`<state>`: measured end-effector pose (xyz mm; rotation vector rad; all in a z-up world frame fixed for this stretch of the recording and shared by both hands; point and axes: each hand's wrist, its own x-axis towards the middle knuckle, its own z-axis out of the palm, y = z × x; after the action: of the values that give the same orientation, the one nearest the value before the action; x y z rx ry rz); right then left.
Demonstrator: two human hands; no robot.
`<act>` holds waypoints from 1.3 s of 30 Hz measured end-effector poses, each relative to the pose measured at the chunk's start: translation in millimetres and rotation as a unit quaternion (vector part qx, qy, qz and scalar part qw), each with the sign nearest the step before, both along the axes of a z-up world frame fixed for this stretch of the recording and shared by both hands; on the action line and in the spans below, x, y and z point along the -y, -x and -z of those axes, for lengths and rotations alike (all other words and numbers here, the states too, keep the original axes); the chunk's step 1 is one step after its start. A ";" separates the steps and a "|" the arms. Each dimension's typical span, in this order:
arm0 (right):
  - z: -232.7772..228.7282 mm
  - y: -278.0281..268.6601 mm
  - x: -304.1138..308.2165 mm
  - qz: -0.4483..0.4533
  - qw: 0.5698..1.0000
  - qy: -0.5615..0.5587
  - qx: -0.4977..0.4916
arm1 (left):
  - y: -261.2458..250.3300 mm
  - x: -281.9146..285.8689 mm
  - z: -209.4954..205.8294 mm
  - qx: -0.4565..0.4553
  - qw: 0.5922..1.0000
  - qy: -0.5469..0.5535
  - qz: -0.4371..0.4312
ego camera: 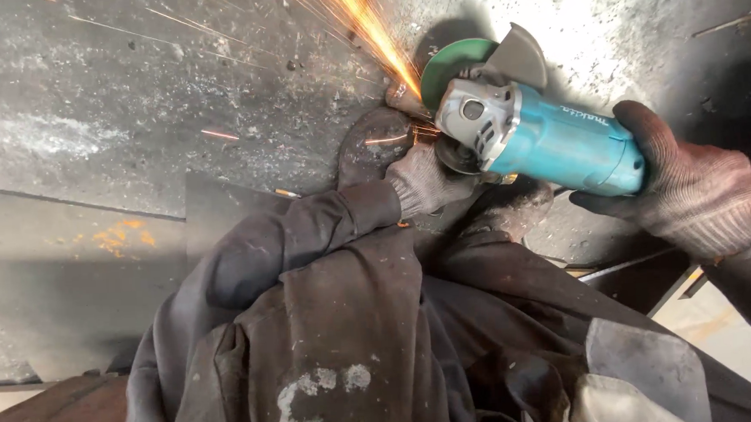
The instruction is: Using an angle grinder to smooth and clean the edges of metal pipe segments on a workshop floor.
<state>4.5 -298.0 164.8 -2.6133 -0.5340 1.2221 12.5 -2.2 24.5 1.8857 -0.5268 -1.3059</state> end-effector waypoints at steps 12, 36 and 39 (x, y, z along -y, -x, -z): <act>-27.2 2.9 -9.4 0.188 0.980 -0.019 0.060 | 2.9 1.1 10.0 -0.007 0.999 -0.037 -0.020; -30.8 11.4 -8.2 0.120 0.976 0.182 0.007 | -0.4 5.8 10.5 0.018 0.995 -0.021 0.093; -22.4 19.0 -2.7 0.101 0.986 0.109 0.078 | 14.8 0.7 22.0 0.106 0.992 0.048 -0.043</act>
<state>-14.6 -295.3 187.2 -2.8774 -0.1606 1.0731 -2.2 -2.9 2.5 1.9556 -0.5994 -1.0118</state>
